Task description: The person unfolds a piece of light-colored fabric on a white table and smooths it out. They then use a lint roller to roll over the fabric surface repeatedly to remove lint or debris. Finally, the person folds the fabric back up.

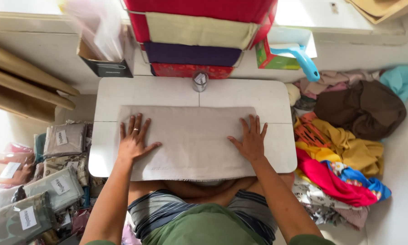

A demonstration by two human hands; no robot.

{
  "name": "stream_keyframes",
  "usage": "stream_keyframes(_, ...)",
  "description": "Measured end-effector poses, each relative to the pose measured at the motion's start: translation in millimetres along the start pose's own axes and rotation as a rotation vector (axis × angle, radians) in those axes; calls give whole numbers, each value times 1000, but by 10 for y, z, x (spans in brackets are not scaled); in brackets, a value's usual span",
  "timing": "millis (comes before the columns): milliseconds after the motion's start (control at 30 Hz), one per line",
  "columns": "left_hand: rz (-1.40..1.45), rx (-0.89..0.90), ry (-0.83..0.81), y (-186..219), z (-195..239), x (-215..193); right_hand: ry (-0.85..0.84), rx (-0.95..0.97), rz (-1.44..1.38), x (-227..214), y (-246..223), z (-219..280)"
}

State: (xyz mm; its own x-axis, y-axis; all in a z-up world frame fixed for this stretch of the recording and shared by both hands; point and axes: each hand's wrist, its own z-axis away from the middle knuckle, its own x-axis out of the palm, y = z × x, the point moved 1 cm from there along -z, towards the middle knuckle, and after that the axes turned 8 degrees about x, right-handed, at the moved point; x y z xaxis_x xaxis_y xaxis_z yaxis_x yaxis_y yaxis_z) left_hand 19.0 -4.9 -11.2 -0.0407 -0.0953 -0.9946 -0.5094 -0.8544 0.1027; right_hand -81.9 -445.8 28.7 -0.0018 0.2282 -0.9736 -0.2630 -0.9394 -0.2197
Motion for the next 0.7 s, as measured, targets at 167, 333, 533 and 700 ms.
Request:
stream_keyframes(167,-49,43,-62,144,-98,-71,-35,-64,-35,61,-106,-144)
stream_keyframes(333,31,-13,-198,95,-290,-117,-104,34,-21,-4,-102,-247)
stream_keyframes(533,52,47,-232,53,-392,-161,-168,85,64,93,28,-535)
stream_keyframes(700,-16,129,151,-17,-111,191,353,-211,-5,-1328,-503,-487)
